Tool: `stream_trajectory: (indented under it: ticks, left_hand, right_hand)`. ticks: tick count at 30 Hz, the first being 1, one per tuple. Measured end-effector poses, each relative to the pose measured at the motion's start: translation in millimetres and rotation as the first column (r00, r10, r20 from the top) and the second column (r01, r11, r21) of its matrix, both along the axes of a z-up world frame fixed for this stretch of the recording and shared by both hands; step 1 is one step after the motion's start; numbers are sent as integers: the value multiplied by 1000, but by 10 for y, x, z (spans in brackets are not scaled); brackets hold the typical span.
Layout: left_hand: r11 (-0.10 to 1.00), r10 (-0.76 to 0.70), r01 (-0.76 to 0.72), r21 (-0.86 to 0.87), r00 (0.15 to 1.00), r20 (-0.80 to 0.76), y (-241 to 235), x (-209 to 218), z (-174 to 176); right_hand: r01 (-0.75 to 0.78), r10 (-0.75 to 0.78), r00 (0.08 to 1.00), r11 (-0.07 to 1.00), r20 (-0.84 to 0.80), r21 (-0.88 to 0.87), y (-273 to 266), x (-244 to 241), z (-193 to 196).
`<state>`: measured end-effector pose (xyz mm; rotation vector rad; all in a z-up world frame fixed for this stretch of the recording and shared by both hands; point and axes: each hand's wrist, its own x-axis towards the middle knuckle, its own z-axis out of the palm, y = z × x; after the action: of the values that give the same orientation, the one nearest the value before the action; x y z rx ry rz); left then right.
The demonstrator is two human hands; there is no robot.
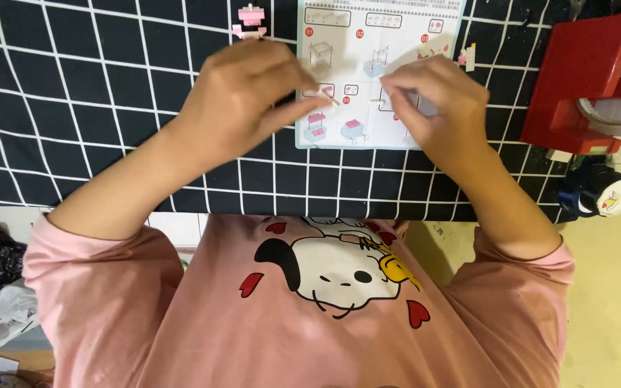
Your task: Assembling a miniature character figure from small plastic building blocks while following a printed instruction manual.
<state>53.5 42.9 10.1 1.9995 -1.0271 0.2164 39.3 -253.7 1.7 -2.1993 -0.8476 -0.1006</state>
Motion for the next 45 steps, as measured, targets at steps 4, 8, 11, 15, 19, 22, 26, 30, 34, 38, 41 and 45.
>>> stream_trajectory:
  ticks: [4, 8, 11, 15, 19, 22, 26, 30, 34, 38, 41, 45]
  left_hand:
    - [976, 47, -67, 208, 994, 100, -121, -167, -194]
    - [971, 50, -56, 234, 998, 33, -168, -182, -268]
    - [969, 50, -58, 241, 998, 37, -171, -167, -328]
    - [972, 59, -75, 223, 995, 76, -167, -162, -328]
    - [952, 83, -121, 282, 986, 142, -110, -143, -324]
    - [880, 154, -266, 393, 944, 293, -28, -150, -288]
    - [846, 146, -281, 453, 939, 310, 18, -187, -259]
    - [845, 137, -267, 463, 946, 294, -30, -203, -279]
    - [822, 150, -287, 492, 942, 299, -66, -237, -332]
    - [801, 146, -315, 509, 927, 344, -76, -243, -338]
    - [811, 150, -313, 494, 928, 342, -81, -245, -356]
    - [827, 141, -286, 484, 939, 314, -84, -221, -306]
  right_hand:
    - [-44, 43, 999, 998, -23, -40, 19, -2, -41]
    - [-80, 78, 996, 995, -37, -67, -12, -28, -33]
    - [-94, 90, 995, 990, -44, -108, -69, -52, -55]
    - [-103, 97, 993, 990, -61, -101, -91, -41, -33]
    - [-119, 115, 991, 991, -63, -64, -185, -12, 80]
    - [-56, 41, 993, 989, -110, -137, -311, 18, 255]
    - [106, -112, 994, 957, -6, -271, -508, 36, 286]
    - [187, -187, 982, 932, 28, -311, -559, 66, 280]
    - [196, -211, 978, 904, 3, -379, -553, 66, 298]
    - [162, -197, 978, 921, -66, -354, -536, 54, 300]
    - [167, -204, 976, 929, -80, -331, -510, 52, 305]
    - [195, -240, 965, 928, -108, -319, -486, 70, 334]
